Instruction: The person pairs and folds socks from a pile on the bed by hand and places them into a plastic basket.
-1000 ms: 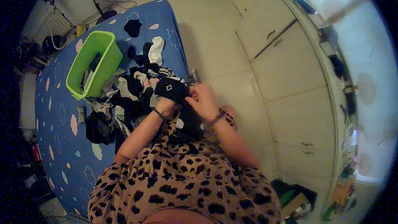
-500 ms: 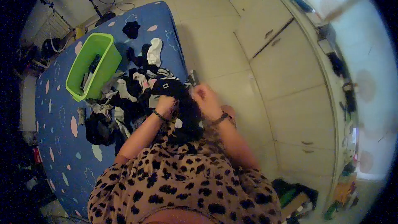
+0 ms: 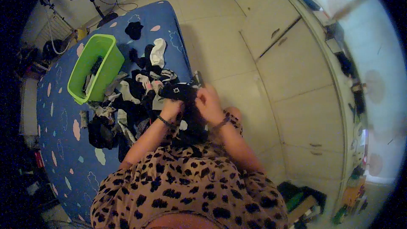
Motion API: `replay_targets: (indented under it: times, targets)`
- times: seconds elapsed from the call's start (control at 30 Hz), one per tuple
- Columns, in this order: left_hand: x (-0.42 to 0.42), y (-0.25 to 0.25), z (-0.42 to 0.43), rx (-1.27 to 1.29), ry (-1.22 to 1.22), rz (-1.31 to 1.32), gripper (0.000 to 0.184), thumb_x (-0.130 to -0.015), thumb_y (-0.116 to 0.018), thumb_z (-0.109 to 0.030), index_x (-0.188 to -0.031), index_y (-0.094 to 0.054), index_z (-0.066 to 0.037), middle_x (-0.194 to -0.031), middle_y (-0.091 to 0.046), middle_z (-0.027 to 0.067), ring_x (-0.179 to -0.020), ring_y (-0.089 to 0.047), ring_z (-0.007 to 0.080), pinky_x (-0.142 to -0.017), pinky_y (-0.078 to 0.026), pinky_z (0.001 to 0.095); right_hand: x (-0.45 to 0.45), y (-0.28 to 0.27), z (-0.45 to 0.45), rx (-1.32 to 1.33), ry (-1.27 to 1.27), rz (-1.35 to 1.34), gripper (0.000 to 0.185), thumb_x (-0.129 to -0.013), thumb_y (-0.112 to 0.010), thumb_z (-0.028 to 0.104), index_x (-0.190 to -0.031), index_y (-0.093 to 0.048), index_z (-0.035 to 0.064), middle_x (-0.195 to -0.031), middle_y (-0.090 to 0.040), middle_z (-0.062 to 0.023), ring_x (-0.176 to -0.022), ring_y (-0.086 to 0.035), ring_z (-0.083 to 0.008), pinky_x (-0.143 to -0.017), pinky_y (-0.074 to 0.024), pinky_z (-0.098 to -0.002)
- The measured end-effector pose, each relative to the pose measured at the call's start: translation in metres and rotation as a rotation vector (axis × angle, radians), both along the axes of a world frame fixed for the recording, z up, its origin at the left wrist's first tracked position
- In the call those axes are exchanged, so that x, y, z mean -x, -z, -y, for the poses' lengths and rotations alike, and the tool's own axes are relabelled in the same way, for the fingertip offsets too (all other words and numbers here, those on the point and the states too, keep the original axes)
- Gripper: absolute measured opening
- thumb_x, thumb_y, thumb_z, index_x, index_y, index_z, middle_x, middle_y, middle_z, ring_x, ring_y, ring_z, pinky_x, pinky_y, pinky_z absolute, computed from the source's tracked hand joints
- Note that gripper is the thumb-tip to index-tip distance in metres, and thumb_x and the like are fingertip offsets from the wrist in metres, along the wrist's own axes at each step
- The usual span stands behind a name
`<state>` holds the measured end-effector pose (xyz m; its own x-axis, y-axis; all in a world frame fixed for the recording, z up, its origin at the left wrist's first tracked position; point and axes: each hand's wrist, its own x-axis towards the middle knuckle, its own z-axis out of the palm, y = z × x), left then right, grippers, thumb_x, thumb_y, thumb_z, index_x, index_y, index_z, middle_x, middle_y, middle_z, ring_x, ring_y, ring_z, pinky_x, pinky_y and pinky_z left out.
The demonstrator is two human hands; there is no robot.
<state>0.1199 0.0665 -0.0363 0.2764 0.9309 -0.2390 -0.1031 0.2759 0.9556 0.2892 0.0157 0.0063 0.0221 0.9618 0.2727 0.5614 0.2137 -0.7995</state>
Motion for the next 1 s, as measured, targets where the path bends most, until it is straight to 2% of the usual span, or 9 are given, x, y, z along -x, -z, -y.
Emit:
replay_targets:
  times: [0.2, 0.33, 0.4, 0.5, 0.57, 0.67, 0.77, 0.93, 1.0]
  targets:
    - [0.021, -0.021, -0.018, 0.254, 0.204, 0.289, 0.013, -0.092, -0.062, -0.019, -0.086, -0.055, -0.010, -0.077, -0.050, -0.0054, -0.069, -0.048, 0.0063, -0.065, -0.042, 0.0219, -0.002, -0.031, 0.005, 0.439, 0.226, -1.164, 0.006, -0.092, -0.052, 0.009, -0.087, -0.050, 0.0105, -0.080, -0.045, 0.0048, -0.070, -0.041, -0.0050, -0.061, -0.0362, -0.0199]
    - [0.004, -0.021, -0.020, 0.128, 0.232, 0.197, 0.015, -0.091, -0.063, -0.021, -0.088, -0.057, -0.007, -0.078, -0.051, -0.0050, -0.069, -0.047, 0.0065, -0.065, -0.041, 0.0219, -0.008, 0.004, 0.005, 0.520, 0.332, -0.829, 0.006, -0.094, -0.051, 0.011, -0.089, -0.049, 0.0103, -0.079, -0.044, 0.0056, -0.069, -0.040, -0.0030, -0.060, -0.0340, -0.0175]
    - [-0.001, -0.032, -0.023, 0.010, 0.191, 0.134, 0.017, -0.091, -0.064, -0.022, -0.087, -0.058, -0.006, -0.078, -0.050, -0.0049, -0.069, -0.047, 0.0069, -0.065, -0.041, 0.0221, -0.009, 0.011, 0.003, 0.317, 0.228, -0.426, 0.009, -0.093, -0.052, 0.013, -0.097, -0.052, 0.0049, -0.088, -0.056, -0.0024, -0.083, -0.054, -0.0120, -0.073, -0.0461, -0.0276]
    - [-0.005, -0.047, -0.028, 0.072, 0.351, -0.041, 0.021, -0.089, -0.065, -0.020, -0.102, -0.060, -0.005, -0.093, -0.059, -0.0033, -0.080, -0.050, 0.0051, -0.069, -0.041, 0.0214, -0.004, -0.001, 0.004, 0.296, 0.157, -0.631, 0.015, -0.094, -0.054, 0.017, -0.102, -0.053, 0.0043, -0.094, -0.059, -0.0035, -0.087, -0.055, -0.0125, -0.076, -0.0470, -0.0279]
    - [-0.010, -0.044, -0.026, -0.136, 0.261, 0.023, 0.018, -0.085, -0.068, -0.018, -0.084, -0.060, -0.002, -0.084, -0.056, -0.0018, -0.080, -0.051, 0.0085, -0.073, -0.042, 0.0226, -0.003, -0.010, -0.002, 0.334, 0.181, -0.691, 0.017, -0.094, -0.056, 0.017, -0.105, -0.054, 0.0035, -0.097, -0.061, -0.0046, -0.089, -0.057, -0.0130, -0.077, -0.0476, -0.0281]
    - [-0.014, -0.010, -0.033, -0.516, 0.224, 0.013, 0.015, -0.084, -0.068, -0.013, -0.088, -0.060, -0.001, -0.084, -0.056, -0.0011, -0.078, -0.050, 0.0075, -0.071, -0.042, 0.0226, -0.012, -0.018, -0.009, 0.422, 0.132, -0.783, 0.022, -0.092, -0.059, 0.016, -0.108, -0.057, 0.0021, -0.101, -0.064, -0.0067, -0.090, -0.059, -0.0138, -0.079, -0.0486, -0.0281]
    - [-0.025, -0.060, -0.018, -0.124, 0.079, 0.310, 0.012, -0.085, -0.065, -0.009, -0.091, -0.059, -0.001, -0.080, -0.052, -0.0022, -0.073, -0.046, 0.0061, -0.066, -0.040, 0.0219, -0.007, -0.033, -0.012, 0.389, 0.030, -0.780, 0.022, -0.091, -0.061, 0.014, -0.108, -0.059, 0.0015, -0.099, -0.065, -0.0070, -0.088, -0.060, -0.0135, -0.078, -0.0493, -0.0276]
    - [-0.024, -0.028, -0.033, -0.177, 0.063, 0.181, 0.009, -0.088, -0.056, -0.007, -0.094, -0.059, 0.000, -0.081, -0.055, -0.0036, -0.074, -0.048, 0.0045, -0.066, -0.041, 0.0198, -0.004, -0.031, -0.014, 0.284, 0.049, -0.571, 0.009, -0.091, -0.059, 0.009, -0.096, -0.058, 0.0025, -0.087, -0.058, 0.0021, -0.079, -0.052, -0.0060, -0.073, -0.0444, -0.0212]
    - [-0.024, -0.026, -0.032, -0.166, 0.043, 0.191, 0.011, -0.090, -0.053, -0.006, -0.095, -0.060, 0.000, -0.082, -0.057, -0.0038, -0.076, -0.050, 0.0041, -0.067, -0.042, 0.0191, -0.011, -0.015, -0.013, 0.293, 0.181, -0.874, 0.004, -0.091, -0.058, 0.006, -0.095, -0.057, 0.0040, -0.085, -0.057, 0.0021, -0.077, -0.051, -0.0063, -0.072, -0.0448, -0.0218]
